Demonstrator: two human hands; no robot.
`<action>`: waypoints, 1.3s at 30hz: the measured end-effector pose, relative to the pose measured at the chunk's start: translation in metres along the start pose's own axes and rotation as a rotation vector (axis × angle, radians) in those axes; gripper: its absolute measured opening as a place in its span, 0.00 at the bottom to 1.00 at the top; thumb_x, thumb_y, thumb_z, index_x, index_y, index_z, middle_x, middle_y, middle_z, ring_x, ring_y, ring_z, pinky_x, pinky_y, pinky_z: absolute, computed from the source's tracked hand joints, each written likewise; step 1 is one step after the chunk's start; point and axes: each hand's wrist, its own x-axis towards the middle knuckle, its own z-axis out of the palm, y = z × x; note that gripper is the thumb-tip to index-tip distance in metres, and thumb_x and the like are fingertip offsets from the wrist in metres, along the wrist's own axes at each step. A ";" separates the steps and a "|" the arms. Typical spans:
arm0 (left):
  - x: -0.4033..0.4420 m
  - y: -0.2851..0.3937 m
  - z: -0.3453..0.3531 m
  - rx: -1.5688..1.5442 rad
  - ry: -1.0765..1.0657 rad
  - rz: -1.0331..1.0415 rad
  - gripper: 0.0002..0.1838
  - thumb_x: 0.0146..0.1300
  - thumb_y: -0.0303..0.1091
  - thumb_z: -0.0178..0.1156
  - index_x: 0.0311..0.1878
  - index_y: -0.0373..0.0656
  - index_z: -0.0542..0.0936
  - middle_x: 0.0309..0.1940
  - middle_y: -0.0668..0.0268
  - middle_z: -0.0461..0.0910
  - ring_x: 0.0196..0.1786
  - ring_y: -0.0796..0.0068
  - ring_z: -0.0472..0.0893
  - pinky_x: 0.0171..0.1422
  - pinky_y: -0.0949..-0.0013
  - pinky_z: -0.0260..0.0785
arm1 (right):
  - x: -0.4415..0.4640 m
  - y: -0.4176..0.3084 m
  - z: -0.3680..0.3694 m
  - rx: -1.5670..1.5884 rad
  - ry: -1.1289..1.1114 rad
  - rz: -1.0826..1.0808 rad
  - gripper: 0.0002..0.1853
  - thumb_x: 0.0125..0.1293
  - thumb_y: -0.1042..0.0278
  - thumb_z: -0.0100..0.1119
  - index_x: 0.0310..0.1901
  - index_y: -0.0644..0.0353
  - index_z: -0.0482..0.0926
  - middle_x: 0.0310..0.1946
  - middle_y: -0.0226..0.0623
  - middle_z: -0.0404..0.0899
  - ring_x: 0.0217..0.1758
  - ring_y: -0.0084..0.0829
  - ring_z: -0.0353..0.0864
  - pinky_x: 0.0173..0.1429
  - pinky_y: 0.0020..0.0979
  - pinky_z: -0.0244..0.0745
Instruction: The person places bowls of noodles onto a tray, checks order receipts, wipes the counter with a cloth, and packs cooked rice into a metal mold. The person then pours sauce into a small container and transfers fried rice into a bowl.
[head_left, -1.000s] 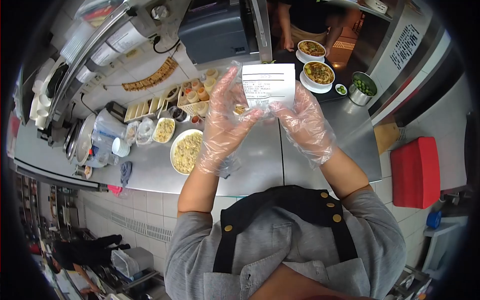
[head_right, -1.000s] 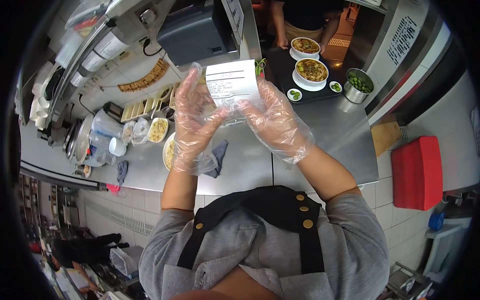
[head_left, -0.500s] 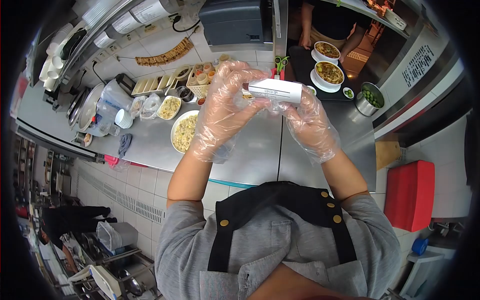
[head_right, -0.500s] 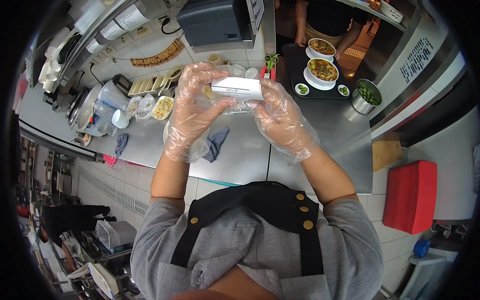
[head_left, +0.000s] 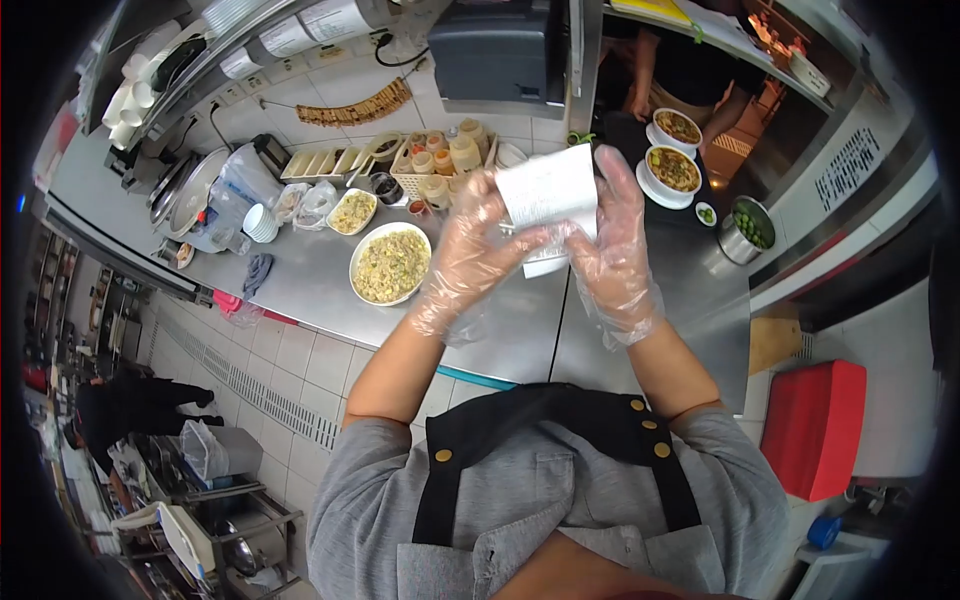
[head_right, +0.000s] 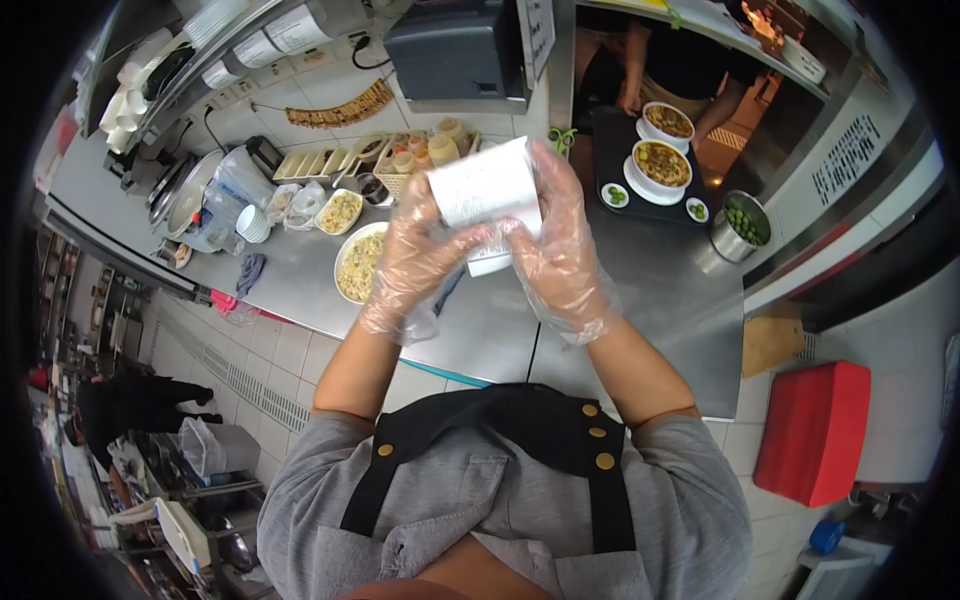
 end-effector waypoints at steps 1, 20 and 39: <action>-0.006 -0.009 0.008 -0.249 0.007 -0.139 0.21 0.56 0.31 0.75 0.53 0.41 0.84 0.53 0.63 0.73 0.59 0.67 0.74 0.64 0.65 0.68 | -0.003 0.005 -0.001 -0.034 -0.010 0.024 0.34 0.63 0.87 0.55 0.72 0.64 0.61 0.67 0.42 0.68 0.73 0.33 0.65 0.77 0.35 0.56; 0.102 -0.192 -0.359 -0.474 0.772 0.198 0.22 0.69 0.27 0.62 0.64 0.42 0.70 0.51 0.61 0.79 0.51 0.74 0.79 0.58 0.71 0.72 | 0.023 0.058 0.078 -0.464 -0.026 0.025 0.14 0.64 0.85 0.59 0.50 0.65 0.83 0.49 0.39 0.82 0.55 0.29 0.80 0.63 0.30 0.72; 0.154 -0.322 -0.484 0.003 0.599 0.141 0.14 0.73 0.28 0.56 0.58 0.34 0.80 0.58 0.54 0.82 0.59 0.68 0.81 0.67 0.67 0.71 | 0.072 0.132 0.265 -0.021 0.009 0.248 0.32 0.64 0.84 0.53 0.72 0.63 0.66 0.72 0.42 0.65 0.77 0.33 0.61 0.79 0.33 0.51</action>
